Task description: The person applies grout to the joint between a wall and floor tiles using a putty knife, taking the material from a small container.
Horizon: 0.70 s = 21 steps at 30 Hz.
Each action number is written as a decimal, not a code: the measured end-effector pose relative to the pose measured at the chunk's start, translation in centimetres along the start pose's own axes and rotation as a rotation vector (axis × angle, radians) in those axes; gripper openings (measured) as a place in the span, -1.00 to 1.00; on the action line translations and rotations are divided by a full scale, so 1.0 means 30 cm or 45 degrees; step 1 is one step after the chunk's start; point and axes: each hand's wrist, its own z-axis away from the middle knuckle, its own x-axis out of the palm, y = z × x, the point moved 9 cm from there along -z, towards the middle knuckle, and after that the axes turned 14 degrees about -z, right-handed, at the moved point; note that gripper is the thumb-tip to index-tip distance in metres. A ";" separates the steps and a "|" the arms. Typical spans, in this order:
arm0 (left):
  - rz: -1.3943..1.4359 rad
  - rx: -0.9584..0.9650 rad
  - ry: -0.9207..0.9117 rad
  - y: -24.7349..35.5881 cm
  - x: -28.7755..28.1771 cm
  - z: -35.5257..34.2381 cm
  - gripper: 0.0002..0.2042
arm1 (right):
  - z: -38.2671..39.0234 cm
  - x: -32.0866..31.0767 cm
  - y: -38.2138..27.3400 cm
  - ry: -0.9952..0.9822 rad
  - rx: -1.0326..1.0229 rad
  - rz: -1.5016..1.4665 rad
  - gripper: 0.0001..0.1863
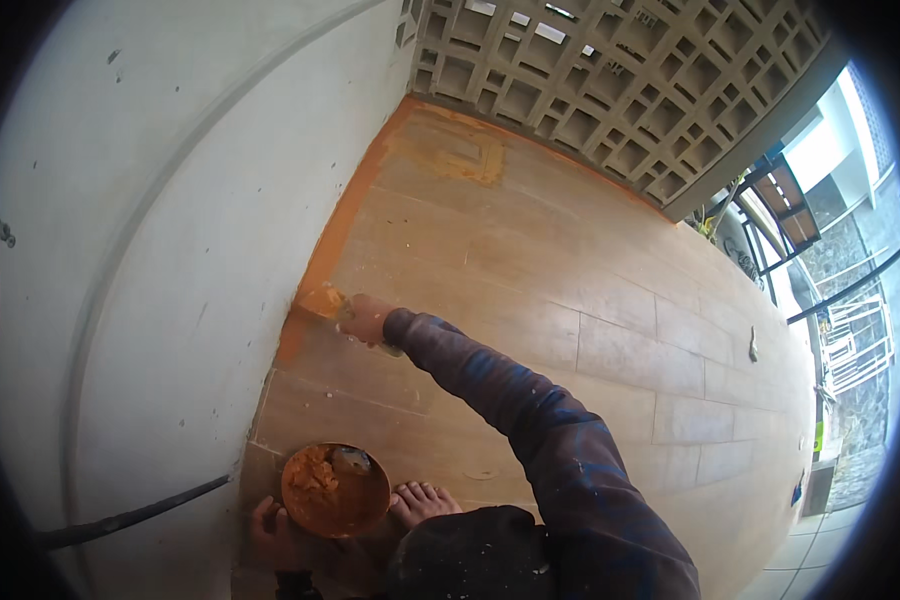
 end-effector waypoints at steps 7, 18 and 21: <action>0.171 -0.020 0.006 -0.081 -0.006 0.009 -0.76 | 0.008 -0.026 -0.154 0.121 -0.514 0.793 -0.72; -0.322 0.387 -0.058 0.102 0.000 0.092 -0.79 | -0.124 -0.197 -0.173 0.182 -1.004 1.038 -0.73; -0.479 0.545 -0.059 0.143 -0.021 0.112 -0.75 | -0.161 -0.169 -0.182 0.183 -0.982 0.994 -0.73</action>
